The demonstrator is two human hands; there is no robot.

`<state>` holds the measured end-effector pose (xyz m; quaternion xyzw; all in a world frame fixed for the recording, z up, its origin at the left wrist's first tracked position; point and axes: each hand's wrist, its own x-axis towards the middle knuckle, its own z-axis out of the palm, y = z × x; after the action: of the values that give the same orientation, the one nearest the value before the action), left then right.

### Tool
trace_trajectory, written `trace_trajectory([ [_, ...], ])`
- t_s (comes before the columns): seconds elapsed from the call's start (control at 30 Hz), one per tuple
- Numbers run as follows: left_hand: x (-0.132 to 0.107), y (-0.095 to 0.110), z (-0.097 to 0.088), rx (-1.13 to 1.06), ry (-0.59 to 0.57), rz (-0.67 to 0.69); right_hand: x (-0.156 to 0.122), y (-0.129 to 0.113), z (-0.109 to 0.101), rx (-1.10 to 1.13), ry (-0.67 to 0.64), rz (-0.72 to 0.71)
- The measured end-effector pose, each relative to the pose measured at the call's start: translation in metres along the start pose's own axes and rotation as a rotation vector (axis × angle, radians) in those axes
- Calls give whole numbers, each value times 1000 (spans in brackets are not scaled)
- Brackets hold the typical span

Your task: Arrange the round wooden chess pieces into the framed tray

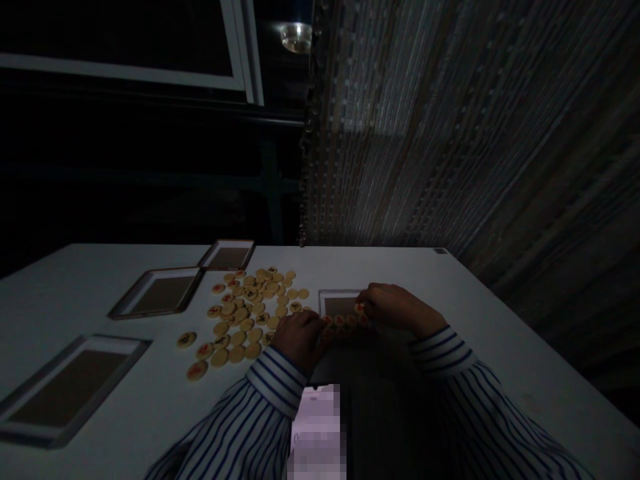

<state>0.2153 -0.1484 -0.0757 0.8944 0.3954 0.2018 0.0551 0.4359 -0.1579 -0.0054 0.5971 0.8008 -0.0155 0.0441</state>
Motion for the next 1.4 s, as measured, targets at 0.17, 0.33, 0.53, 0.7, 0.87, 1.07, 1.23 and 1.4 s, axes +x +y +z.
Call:
trace_trajectory([
  [0.17,0,0,0,6,10,3,-2,-1,-6,-26,10,13],
  [0.33,-1,0,0,-31,49,5,-5,-3,-12,-84,14,40],
  [0.53,-1,2,-2,-69,124,15,-4,-6,-12,-86,-11,42],
  [0.7,1,6,-8,-95,90,24,-4,-11,-12,-85,-3,30],
  [0.87,0,9,-12,-110,119,31,-5,-17,-14,-96,12,11],
  [1.07,-2,12,-17,-114,143,25,-5,-23,-12,-106,33,-41],
  [1.23,-3,12,-19,-119,161,24,-3,-28,-8,-117,56,-73],
  [1.4,-3,12,-22,-130,181,17,-5,-32,-10,-109,40,-90],
])
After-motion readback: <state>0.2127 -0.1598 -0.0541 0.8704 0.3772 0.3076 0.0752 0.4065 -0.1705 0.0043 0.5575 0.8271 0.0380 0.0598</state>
